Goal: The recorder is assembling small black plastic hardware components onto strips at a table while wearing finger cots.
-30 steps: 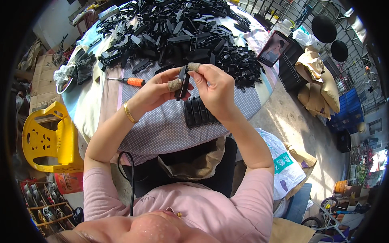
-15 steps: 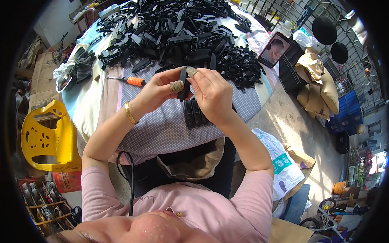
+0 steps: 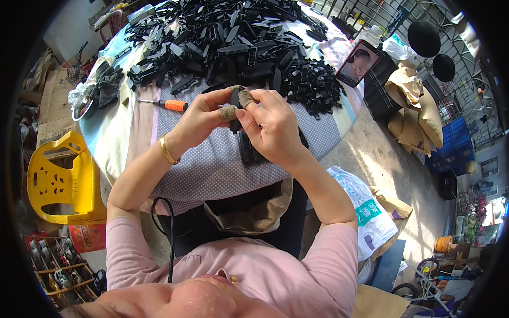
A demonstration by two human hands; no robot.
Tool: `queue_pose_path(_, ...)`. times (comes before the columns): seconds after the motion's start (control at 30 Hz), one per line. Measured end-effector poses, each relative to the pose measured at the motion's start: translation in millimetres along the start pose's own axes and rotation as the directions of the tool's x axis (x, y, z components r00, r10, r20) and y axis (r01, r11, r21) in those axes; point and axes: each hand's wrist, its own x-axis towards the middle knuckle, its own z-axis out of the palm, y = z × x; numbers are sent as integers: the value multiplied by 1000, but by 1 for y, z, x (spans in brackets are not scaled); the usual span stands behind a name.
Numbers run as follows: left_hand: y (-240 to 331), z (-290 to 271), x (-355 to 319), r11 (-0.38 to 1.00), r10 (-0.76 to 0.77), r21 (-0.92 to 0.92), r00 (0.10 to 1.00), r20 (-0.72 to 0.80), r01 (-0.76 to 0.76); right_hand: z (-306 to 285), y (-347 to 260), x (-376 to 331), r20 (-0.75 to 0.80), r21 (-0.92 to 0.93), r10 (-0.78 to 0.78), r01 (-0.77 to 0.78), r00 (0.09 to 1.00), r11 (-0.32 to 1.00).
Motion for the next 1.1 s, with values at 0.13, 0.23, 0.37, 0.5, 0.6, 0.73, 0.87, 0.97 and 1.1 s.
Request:
queue_pose_path(0.13, -1, 9, -1, 992, 3, -127, 999, -48, -9, -2, -1, 2, 2, -29, -43, 43, 999, 999)
queue_pose_path(0.23, -7, 10, 4, 957, -4, -290, 1000, 8, 6, -4, -5, -2, -11, -134, -19, 17, 1000, 991)
queue_pose_path(0.37, 2, -5, 13, 995, 95, 18, 995, -36, -95, -32, 13, -15, -148, 1, 353, -357, 924, 934)
queue_pose_path(0.5, 3, -40, 16, 250, 439, 966, 883, -167, 59, -72, 35, -30, -129, -207, 514, -530, 848, 822)
queue_pose_path(0.6, -2, -47, 19, 110, 411, 980, 890, -197, 166, -80, 50, -53, 25, -364, 609, -560, 793, 744)
queue_pose_path(0.73, -12, -52, 23, 32, 382, 983, 907, -178, 179, -74, 47, -66, 114, -316, 657, -600, 745, 735)
queue_pose_path(0.87, -2, -38, 20, 274, 265, 938, 921, -285, 211, -72, 46, -72, 198, -179, 632, -607, 749, 775)
queue_pose_path(0.97, 2, -33, 19, 710, 16, 670, 947, -321, 215, -72, 57, -73, 179, -72, 620, -619, 764, 782)
queue_pose_path(1.1, 3, -16, 15, 969, -154, 167, 976, -153, 179, -64, 94, -73, -13, -331, 510, -485, 860, 809)
